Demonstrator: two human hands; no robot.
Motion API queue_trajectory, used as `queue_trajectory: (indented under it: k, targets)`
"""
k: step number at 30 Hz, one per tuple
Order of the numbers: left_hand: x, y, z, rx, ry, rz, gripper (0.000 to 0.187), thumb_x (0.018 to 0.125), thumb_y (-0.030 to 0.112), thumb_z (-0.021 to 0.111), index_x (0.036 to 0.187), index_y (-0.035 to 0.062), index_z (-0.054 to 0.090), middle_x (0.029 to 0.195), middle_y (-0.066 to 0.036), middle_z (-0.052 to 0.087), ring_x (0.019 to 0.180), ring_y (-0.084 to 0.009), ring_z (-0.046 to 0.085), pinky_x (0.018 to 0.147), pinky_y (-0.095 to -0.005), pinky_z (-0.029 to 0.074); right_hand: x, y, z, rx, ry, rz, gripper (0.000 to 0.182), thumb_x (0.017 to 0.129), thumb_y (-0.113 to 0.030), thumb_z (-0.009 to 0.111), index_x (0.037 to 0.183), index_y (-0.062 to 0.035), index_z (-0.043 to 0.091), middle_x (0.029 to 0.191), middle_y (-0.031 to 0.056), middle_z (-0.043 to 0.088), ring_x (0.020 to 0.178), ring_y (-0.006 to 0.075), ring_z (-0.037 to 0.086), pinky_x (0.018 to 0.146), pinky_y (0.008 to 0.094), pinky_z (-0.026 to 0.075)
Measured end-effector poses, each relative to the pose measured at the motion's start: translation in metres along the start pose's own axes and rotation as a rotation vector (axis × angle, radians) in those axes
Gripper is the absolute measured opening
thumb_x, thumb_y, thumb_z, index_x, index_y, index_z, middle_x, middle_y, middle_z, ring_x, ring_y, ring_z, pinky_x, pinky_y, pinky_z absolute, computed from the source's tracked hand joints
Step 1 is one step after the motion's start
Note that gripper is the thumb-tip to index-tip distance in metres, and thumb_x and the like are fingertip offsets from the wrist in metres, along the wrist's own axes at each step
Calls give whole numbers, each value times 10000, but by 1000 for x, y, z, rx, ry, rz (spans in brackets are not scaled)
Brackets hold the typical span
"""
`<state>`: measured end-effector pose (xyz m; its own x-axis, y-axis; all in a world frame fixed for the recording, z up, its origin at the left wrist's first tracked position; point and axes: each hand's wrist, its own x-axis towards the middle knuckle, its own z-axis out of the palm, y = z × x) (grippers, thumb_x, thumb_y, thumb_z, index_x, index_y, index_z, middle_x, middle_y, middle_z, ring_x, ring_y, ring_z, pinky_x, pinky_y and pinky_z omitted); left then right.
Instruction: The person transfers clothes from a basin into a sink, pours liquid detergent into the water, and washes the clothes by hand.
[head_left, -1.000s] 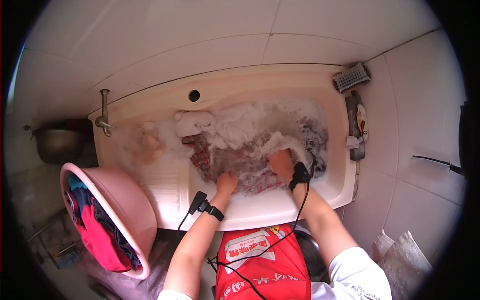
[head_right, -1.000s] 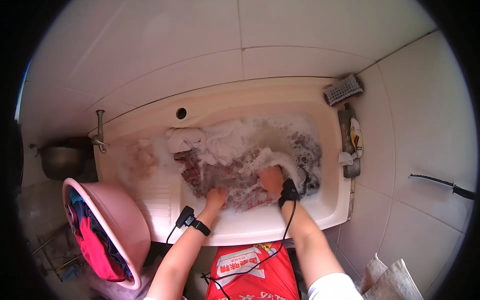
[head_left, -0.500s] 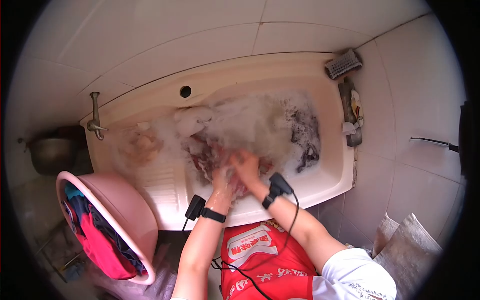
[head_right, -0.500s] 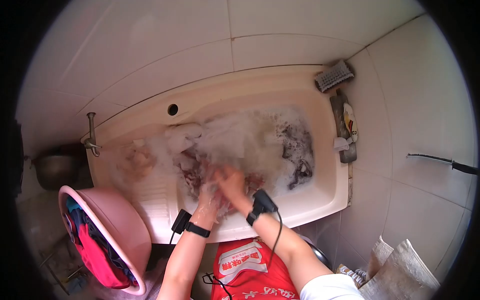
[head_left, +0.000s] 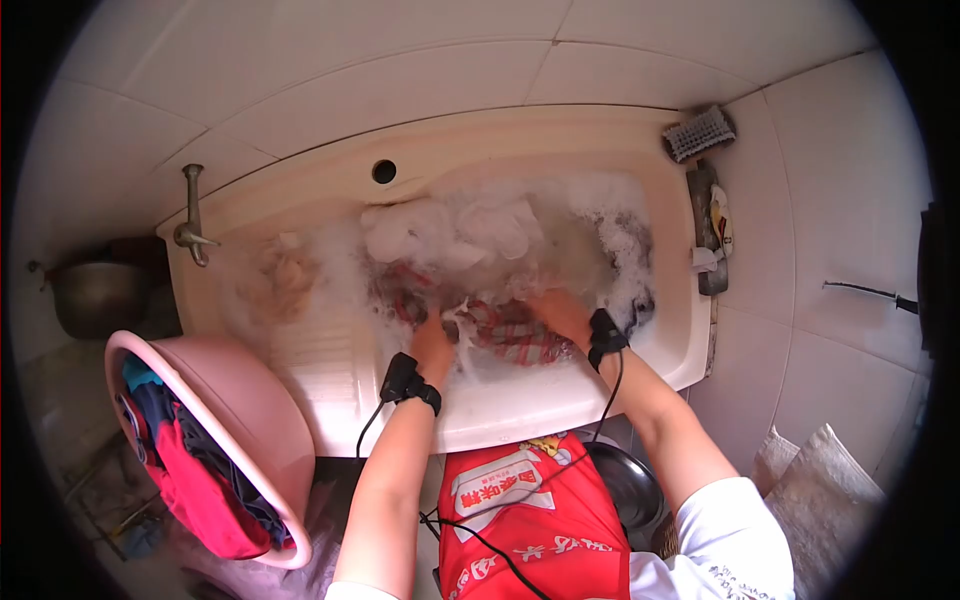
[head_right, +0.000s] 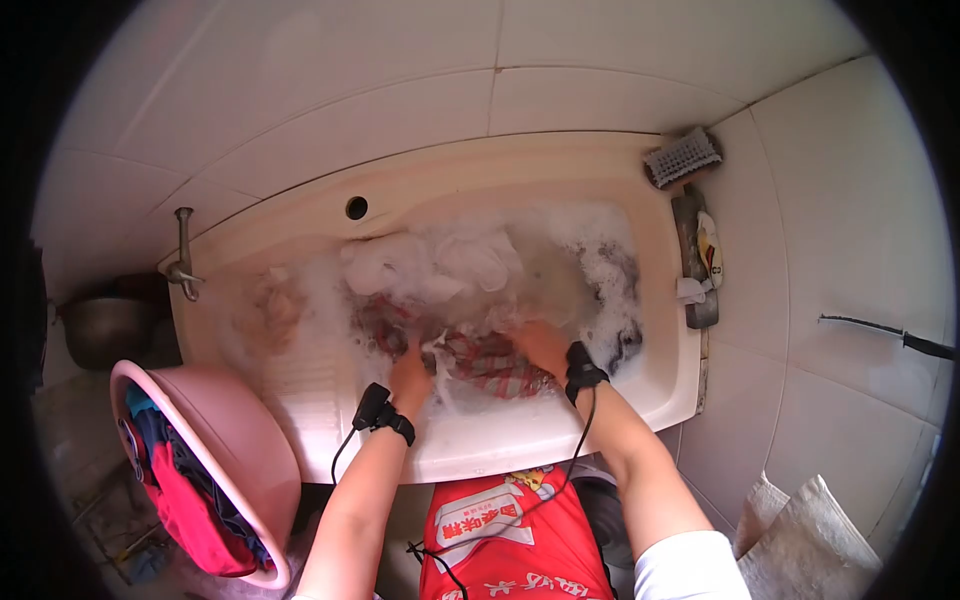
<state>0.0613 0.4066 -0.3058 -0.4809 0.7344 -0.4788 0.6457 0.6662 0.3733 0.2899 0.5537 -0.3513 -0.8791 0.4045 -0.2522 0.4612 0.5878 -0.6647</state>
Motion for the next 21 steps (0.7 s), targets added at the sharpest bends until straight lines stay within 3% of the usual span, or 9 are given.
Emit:
queue_trajectory:
  k: [3,5,7,8,9,12,15,18,21]
  targets:
    - [3,-13,11,115,-122,-88,464,812,97,533,1264,73,431,924,-234,621,875,-386,604,748,-469,474,2,-52,5,-401,136,549,391,668,-201,652,1055,-148,631,1233,81,493,1227,273,374,953,540,296]
    - [4,-31,30,186,-153,11,464,792,88,555,1238,45,434,903,-234,622,873,-393,599,752,-463,478,-12,-47,11,-522,199,346,436,630,-242,675,1053,-146,632,1176,108,523,1185,300,411,945,530,309]
    - [-3,-31,11,172,-149,21,492,781,142,606,1233,51,433,972,-223,616,876,-380,606,744,-451,487,-21,-18,-26,-328,-67,-163,459,643,-247,660,1078,-114,598,1145,137,537,1134,333,449,964,513,300]
    - [-5,-31,5,150,-138,19,528,770,196,658,1227,57,432,1041,-212,610,879,-368,612,735,-438,496,-10,-12,-47,94,-487,384,516,631,-217,655,1124,-92,571,1171,179,514,1162,362,415,986,524,273]
    - [-5,-36,15,152,-141,18,528,770,196,658,1227,57,432,1041,-212,610,879,-368,612,735,-438,496,-11,-19,-45,98,-489,384,516,631,-217,655,1124,-92,571,1171,179,514,1162,362,415,986,524,273]
    - [-10,8,6,-878,-372,-377,787,803,512,610,1381,83,290,1222,-101,534,980,-259,587,765,-396,504,-9,-8,45,-231,683,334,602,676,-141,669,1236,-27,479,1127,164,547,1060,330,533,905,454,407]
    - [1,29,-9,-1952,-1049,-506,715,845,567,502,1355,96,327,1269,-88,485,1131,-233,495,807,-380,494,22,-69,41,1112,477,555,591,763,-189,690,1251,23,433,1084,114,550,968,259,562,807,332,470]
    - [-21,81,-64,-1575,-434,-570,603,903,559,350,1253,74,431,1107,-129,562,1010,-283,558,779,-397,506,9,-166,-46,1420,335,469,515,785,-191,688,1204,21,475,959,98,589,876,195,592,749,287,480]
    - [-19,41,6,-1780,-479,-401,481,927,444,341,1193,71,487,983,-104,577,907,-271,577,759,-387,510,12,-198,-42,1262,362,334,365,787,-190,684,1080,-5,570,820,85,628,770,177,623,673,290,484]
